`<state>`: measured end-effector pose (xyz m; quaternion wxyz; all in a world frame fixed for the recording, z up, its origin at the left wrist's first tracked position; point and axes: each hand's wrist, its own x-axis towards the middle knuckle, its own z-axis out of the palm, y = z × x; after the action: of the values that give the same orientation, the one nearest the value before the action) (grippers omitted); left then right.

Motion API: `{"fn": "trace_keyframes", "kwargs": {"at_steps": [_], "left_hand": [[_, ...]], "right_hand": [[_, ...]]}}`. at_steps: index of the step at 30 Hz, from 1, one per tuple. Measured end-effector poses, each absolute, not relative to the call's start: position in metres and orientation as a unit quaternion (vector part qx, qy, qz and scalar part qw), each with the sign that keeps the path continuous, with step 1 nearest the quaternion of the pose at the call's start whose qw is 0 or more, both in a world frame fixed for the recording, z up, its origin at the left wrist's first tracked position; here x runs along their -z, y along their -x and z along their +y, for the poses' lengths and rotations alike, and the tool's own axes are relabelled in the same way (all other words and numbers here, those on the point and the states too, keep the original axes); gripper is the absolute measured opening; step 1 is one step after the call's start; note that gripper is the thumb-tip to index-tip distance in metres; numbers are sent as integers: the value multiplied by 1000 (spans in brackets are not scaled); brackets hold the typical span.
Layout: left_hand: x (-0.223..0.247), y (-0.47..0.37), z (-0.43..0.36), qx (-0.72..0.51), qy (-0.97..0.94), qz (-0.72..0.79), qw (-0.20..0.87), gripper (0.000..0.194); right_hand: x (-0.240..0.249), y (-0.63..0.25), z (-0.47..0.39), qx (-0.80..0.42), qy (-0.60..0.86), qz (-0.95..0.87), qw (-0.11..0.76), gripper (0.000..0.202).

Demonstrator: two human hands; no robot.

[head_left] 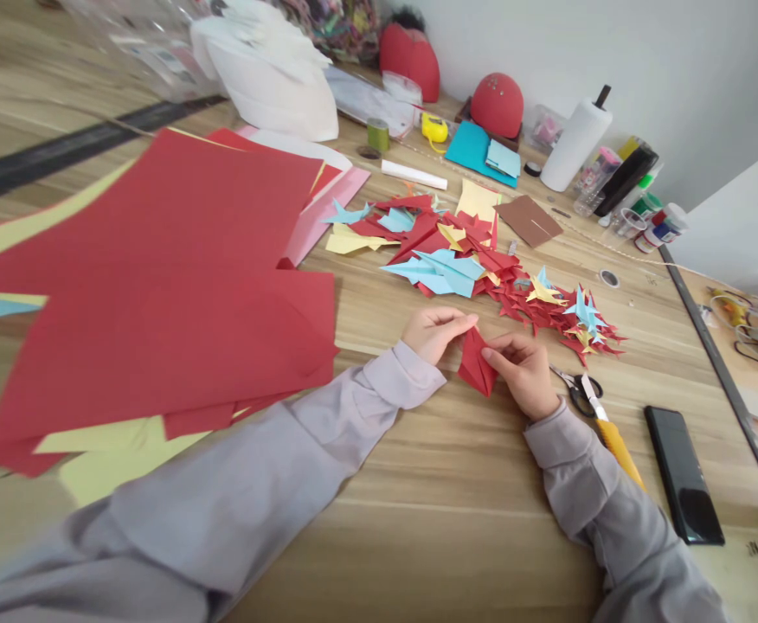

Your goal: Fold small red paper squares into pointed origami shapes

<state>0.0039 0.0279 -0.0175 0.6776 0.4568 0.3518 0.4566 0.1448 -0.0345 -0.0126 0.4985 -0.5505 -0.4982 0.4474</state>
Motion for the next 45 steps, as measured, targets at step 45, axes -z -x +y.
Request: {"fn": "trace_keyframes", "kwargs": {"at_steps": [45], "left_hand": [[15,-5,29,-489,-479,387,618,20]], "right_hand": [[8,-145,-35,-446,547,-505,497,18]]}}
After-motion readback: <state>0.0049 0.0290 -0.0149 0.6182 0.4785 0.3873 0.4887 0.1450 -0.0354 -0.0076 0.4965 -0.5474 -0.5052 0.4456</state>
